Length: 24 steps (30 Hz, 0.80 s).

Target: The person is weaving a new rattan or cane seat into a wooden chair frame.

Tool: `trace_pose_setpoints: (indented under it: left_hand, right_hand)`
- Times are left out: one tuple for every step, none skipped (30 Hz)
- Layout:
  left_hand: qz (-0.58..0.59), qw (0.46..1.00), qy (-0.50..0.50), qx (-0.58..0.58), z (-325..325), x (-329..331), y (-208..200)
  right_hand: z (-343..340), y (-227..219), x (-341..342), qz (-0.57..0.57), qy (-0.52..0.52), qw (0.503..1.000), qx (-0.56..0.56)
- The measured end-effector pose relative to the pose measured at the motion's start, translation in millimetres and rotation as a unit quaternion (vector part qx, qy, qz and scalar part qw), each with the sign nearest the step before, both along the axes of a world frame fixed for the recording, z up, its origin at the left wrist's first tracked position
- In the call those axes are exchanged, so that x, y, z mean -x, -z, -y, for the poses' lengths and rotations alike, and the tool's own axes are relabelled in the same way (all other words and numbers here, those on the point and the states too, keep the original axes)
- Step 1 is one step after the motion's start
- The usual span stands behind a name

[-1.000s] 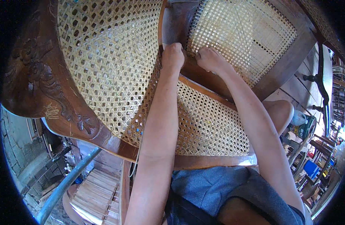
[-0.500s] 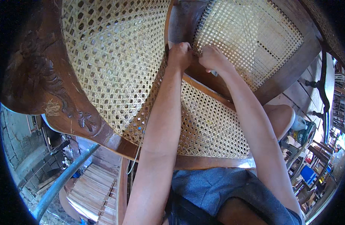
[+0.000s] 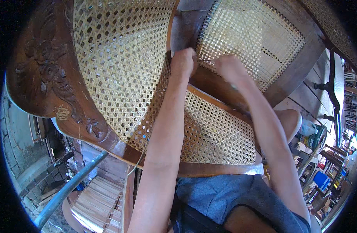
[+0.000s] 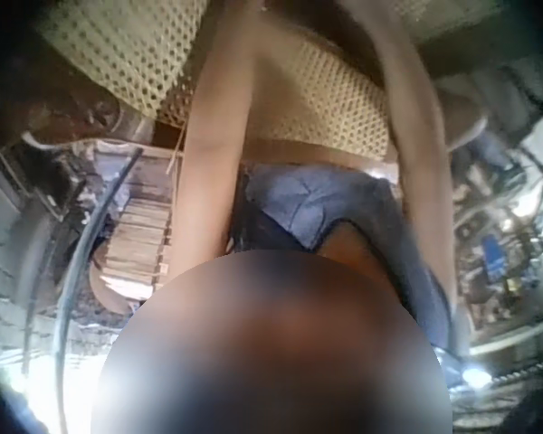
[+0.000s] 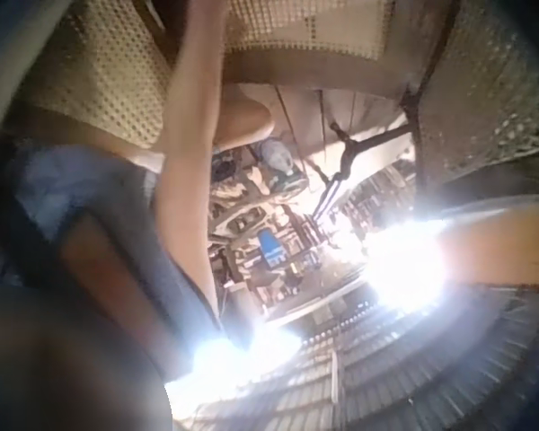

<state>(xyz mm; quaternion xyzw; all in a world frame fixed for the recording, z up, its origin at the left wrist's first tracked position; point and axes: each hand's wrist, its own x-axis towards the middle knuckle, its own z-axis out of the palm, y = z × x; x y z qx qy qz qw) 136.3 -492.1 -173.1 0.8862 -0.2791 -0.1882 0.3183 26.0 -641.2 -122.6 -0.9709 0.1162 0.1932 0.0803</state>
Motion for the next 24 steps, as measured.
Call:
trace_pose_setpoints:
  left_hand:
    - [-0.054, 0.994, 0.053, 0.084, 1, 0, -2]
    - [-0.048, 0.977, 0.097, 0.186, 6, 7, 1]
    - [-0.046, 0.977, 0.099, 0.184, 9, 13, 5]
    - [-0.123, 0.959, 0.100, 0.233, 9, 19, 9]
    - [-0.202, 0.930, 0.111, 0.285, 18, 25, 3]
    - [-0.276, 0.911, 0.099, 0.291, 22, 27, -7]
    - [-0.278, 0.909, 0.105, 0.291, 23, 24, -9]
    - [-0.300, 0.901, 0.098, 0.297, 19, 18, -11]
    - [-0.322, 0.893, 0.089, 0.302, 16, 14, -12]
    - [-0.296, 0.895, 0.041, 0.330, 13, 14, -12]
    - [-0.296, 0.896, 0.038, 0.329, 8, 11, -9]
    - [-0.262, 0.923, 0.011, 0.283, 3, 8, -4]
    - [-0.228, 0.945, -0.016, 0.236, -2, 4, 1]
    - [-0.230, 0.944, -0.015, 0.236, -1, 4, 2]
    - [-0.141, 0.972, -0.017, 0.185, -2, 2, 1]
    - [-0.051, 0.990, -0.018, 0.131, -2, 1, 1]
    - [-0.051, 0.990, -0.022, 0.129, -6, 0, 7]
    - [-0.058, 0.988, -0.028, 0.142, -8, -1, 13]
    - [-0.064, 0.985, -0.034, 0.155, -10, -2, 19]
    - [-0.068, 0.985, -0.035, 0.154, -9, 0, 20]
    - [-0.049, 0.986, -0.033, 0.154, -12, 0, 18]
    - [-0.030, 0.987, -0.030, 0.153, -15, 1, 16]
    - [-0.032, 0.987, -0.030, 0.153, -14, 1, 19]
    - [-0.051, 0.985, -0.030, 0.163, -14, 0, 20]
  right_hand:
    - [12, -20, 12, 0.008, -0.035, 0.999, 0.020]
    - [15, -37, 19, 0.011, -0.036, 0.999, 0.020]
    - [14, -51, 27, 0.059, 0.027, 0.997, -0.031]
    - [11, -57, 31, 0.106, 0.090, 0.987, -0.083]
    - [15, -58, 34, 0.107, 0.098, 0.986, -0.077]
    - [16, -58, 35, 0.131, 0.095, 0.983, -0.092]
    - [16, -57, 34, 0.155, 0.089, 0.978, -0.108]
    - [15, -54, 30, 0.156, 0.092, 0.977, -0.108]
    - [13, -49, 25, 0.167, 0.103, 0.975, -0.106]
    - [10, -46, 19, 0.177, 0.113, 0.972, -0.104]
    - [1, -46, 10, 0.177, 0.111, 0.972, -0.106]
    - [-9, -46, 0, 0.089, 0.173, 0.963, -0.184]
    - [-14, -45, -6, 0.000, 0.231, 0.938, -0.258]
    - [-12, -31, -7, -0.002, 0.232, 0.938, -0.257]
    - [-13, -10, -8, 0.000, 0.179, 0.962, -0.208]
    - [-10, 8, -7, 0.003, 0.126, 0.979, -0.158]
    - [-16, 9, -9, 0.001, 0.122, 0.979, -0.160]
    - [-21, 10, -11, -0.002, 0.139, 0.982, -0.132]
    - [-27, 11, -12, -0.006, 0.156, 0.982, -0.102]
    - [-28, 8, -12, -0.009, 0.156, 0.982, -0.102]
    - [-32, -2, -14, -0.025, 0.164, 0.982, -0.091]
    - [-36, -8, -16, -0.040, 0.172, 0.981, -0.079]
    - [-35, -8, -16, -0.041, 0.172, 0.981, -0.078]
    - [-34, -8, -18, -0.046, 0.172, 0.981, -0.079]
